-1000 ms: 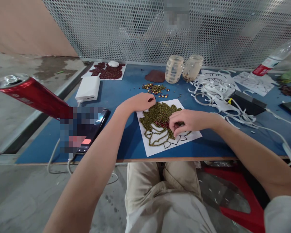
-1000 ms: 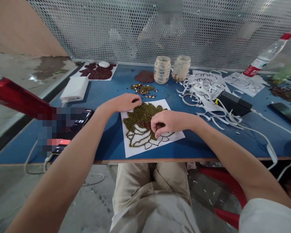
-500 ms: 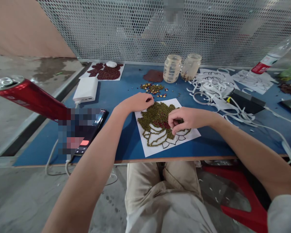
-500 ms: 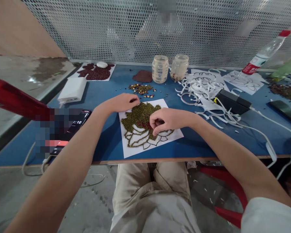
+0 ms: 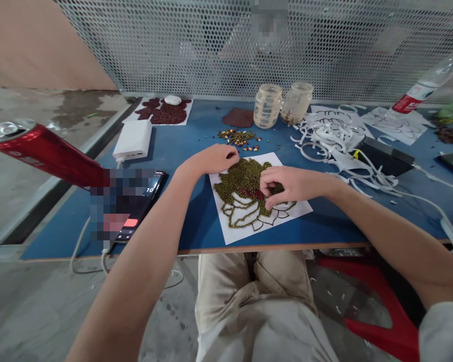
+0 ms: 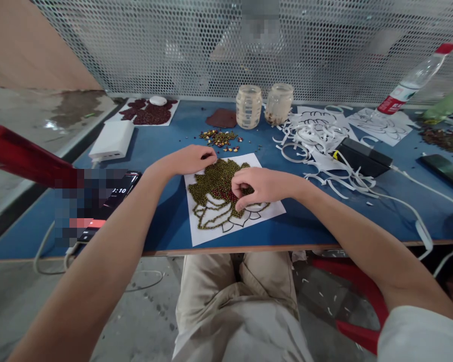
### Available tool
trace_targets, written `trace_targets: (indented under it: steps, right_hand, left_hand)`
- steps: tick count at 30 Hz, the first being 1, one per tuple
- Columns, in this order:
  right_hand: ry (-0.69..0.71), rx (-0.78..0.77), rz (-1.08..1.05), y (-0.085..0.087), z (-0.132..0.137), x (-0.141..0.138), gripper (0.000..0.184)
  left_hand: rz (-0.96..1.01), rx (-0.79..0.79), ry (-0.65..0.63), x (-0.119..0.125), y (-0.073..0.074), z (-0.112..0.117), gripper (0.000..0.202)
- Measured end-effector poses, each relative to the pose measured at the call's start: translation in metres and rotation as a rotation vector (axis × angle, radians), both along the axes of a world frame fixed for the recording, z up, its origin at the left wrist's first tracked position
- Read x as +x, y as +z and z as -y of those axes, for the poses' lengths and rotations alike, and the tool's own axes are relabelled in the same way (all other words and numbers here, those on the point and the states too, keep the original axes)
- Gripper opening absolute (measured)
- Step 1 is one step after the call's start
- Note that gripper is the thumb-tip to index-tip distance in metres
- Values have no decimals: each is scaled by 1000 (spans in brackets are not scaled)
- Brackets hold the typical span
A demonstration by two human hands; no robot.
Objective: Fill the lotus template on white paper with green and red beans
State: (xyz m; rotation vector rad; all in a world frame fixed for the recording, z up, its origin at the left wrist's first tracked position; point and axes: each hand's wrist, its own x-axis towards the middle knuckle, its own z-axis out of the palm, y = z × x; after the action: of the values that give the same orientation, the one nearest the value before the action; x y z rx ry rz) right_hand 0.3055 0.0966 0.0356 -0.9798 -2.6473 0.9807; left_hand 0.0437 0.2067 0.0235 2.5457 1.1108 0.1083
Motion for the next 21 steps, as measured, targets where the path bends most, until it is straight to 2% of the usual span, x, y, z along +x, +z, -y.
trace_targets:
  steps: [13, 21]
  right_hand:
    - [-19, 66, 64, -2, 6, -6, 50]
    - [-131, 7, -116, 9, -6, 14, 50]
  left_hand:
    - [17, 3, -3, -1, -2, -1, 31]
    - [11, 7, -13, 0, -2, -2, 31]
